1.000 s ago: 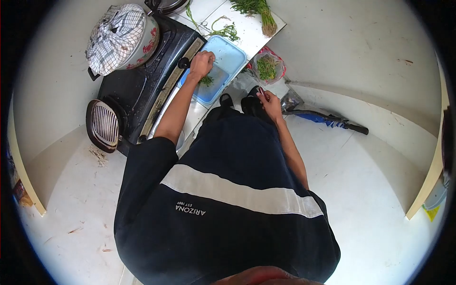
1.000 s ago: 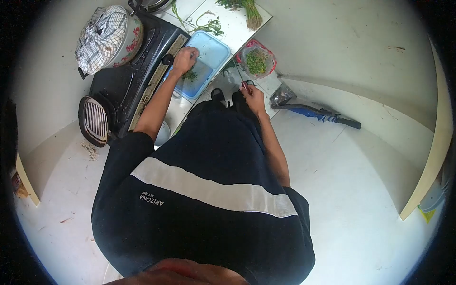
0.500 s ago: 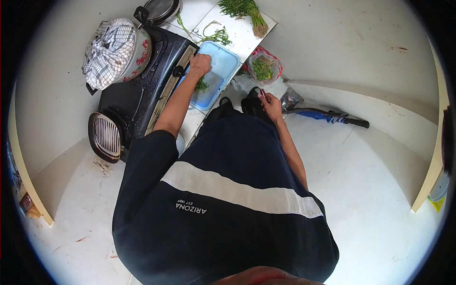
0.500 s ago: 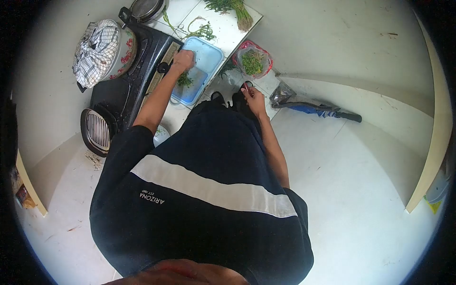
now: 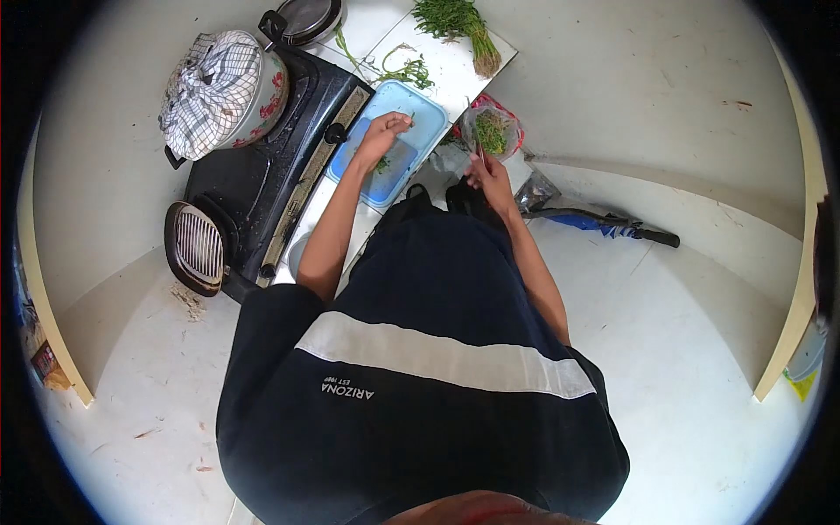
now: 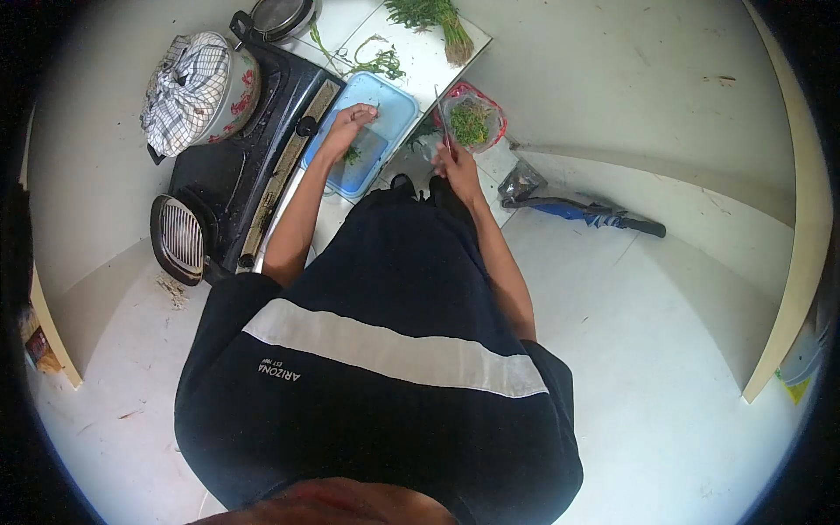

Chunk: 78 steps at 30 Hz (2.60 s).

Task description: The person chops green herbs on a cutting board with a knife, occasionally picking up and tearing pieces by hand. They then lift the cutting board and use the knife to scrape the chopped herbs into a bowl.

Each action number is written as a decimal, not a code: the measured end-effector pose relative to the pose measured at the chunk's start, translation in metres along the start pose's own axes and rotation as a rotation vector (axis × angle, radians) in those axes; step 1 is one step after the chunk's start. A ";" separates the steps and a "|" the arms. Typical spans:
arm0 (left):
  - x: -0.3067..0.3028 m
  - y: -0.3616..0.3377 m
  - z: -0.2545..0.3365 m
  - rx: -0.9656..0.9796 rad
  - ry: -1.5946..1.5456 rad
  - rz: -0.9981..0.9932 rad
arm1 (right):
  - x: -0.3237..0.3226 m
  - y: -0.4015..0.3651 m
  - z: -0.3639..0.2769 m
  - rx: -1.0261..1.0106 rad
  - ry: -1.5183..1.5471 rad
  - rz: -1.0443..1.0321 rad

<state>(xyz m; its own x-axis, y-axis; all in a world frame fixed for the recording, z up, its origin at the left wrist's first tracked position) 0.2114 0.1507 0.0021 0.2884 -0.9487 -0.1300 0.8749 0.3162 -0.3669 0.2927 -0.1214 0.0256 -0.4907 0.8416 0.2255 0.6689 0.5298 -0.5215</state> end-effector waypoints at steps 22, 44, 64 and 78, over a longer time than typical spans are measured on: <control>0.021 -0.118 0.048 -0.016 -0.482 0.209 | 0.141 -0.003 -0.088 -0.307 0.096 -0.282; 0.037 -0.143 0.057 -0.028 -0.616 0.268 | 0.123 -0.027 -0.094 -0.516 0.074 -0.015; 0.047 -0.132 0.049 -0.062 -0.755 0.353 | 0.126 -0.057 -0.084 -0.587 -0.223 -0.086; 0.036 -0.146 0.087 0.125 -0.321 0.352 | 0.129 -0.050 -0.098 -0.297 0.002 -0.258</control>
<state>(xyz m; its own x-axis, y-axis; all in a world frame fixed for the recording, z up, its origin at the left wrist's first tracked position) 0.1279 0.0699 0.1316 0.6628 -0.7454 0.0716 0.7373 0.6329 -0.2362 0.2507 -0.0284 0.1612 -0.6630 0.6769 0.3199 0.6563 0.7310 -0.1867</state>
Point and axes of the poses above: each hand's wrist, its own y-axis towards the middle knuckle, its own x-axis out of the palm, z = x × y, the point moved 8 cm from there along y, towards the middle knuckle, and after that the axes turned 12 degrees about y, right-handed, at the moved point
